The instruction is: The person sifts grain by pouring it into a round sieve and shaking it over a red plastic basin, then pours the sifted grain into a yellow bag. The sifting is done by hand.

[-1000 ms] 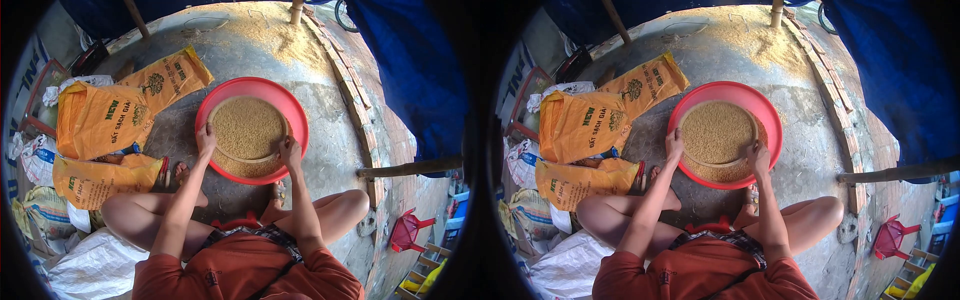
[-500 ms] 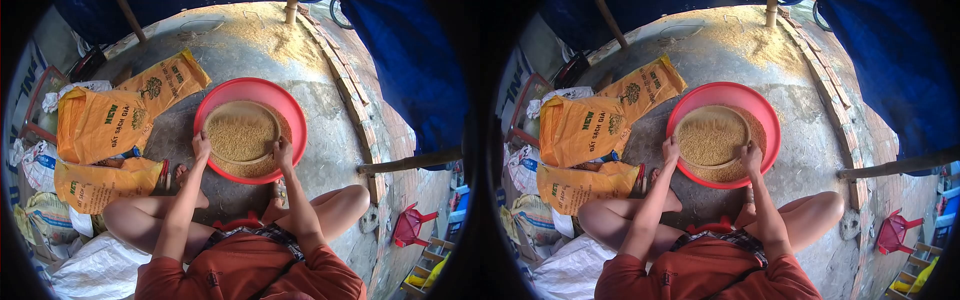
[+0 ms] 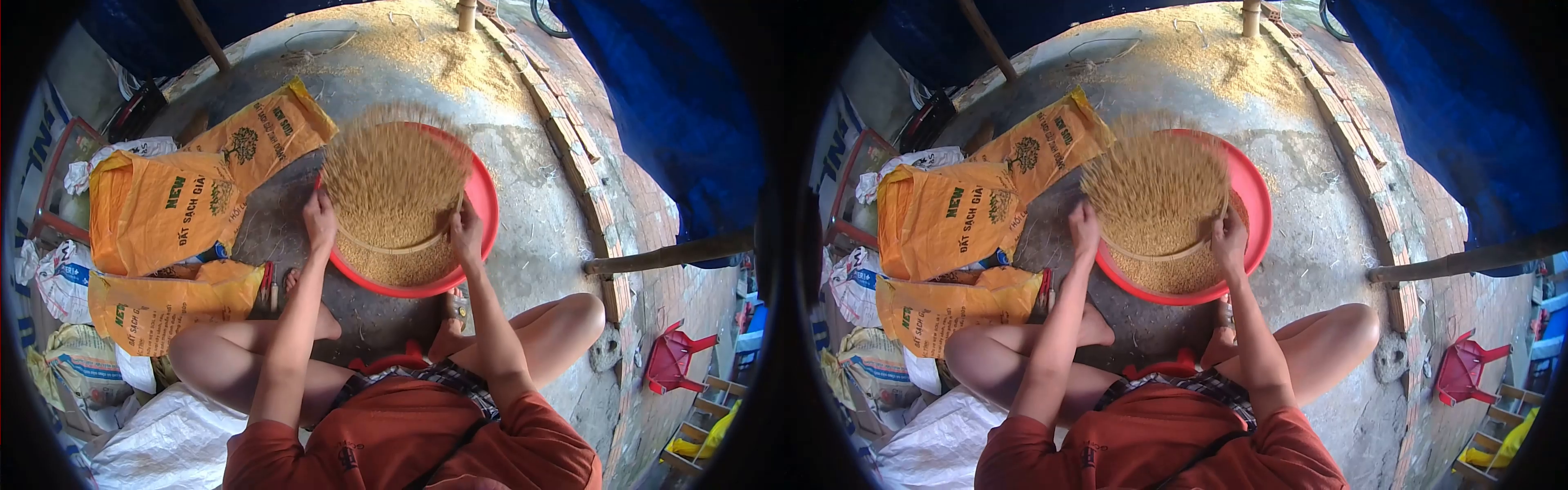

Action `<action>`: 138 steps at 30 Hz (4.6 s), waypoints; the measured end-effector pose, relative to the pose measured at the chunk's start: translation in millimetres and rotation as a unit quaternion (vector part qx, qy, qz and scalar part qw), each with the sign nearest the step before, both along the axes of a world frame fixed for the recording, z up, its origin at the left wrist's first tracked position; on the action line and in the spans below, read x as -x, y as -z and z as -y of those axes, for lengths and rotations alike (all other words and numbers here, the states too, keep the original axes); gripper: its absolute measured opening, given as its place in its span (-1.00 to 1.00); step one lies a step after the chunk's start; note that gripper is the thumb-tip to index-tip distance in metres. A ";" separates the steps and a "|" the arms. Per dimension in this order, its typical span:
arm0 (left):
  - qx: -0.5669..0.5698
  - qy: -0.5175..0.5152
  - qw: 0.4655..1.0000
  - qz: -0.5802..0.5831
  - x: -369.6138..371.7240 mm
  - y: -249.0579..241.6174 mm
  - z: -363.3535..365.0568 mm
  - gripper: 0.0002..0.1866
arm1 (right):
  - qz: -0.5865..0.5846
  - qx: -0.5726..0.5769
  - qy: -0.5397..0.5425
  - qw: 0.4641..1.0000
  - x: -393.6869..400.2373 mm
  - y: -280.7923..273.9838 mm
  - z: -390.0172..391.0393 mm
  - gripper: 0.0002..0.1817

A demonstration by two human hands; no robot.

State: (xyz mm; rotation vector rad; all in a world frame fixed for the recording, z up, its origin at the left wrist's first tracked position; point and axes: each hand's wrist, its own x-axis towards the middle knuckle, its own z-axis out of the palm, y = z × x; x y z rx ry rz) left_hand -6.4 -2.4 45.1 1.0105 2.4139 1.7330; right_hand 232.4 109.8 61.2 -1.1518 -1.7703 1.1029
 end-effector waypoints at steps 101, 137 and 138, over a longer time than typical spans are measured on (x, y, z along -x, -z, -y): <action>-0.015 0.007 0.997 0.069 -7.8 -25.4 -1.9 -0.72 | -0.122 -0.044 0.011 0.991 0.9 -18.4 2.9 -0.66; 0.196 0.012 0.971 0.135 1.1 60.9 5.8 -0.65 | 0.172 0.044 0.011 0.984 -13.3 18.5 -2.6 -0.73; 0.148 0.002 0.985 0.091 0.6 42.0 3.6 -0.66 | 0.107 0.022 0.005 0.994 -12.4 11.5 -3.0 -0.71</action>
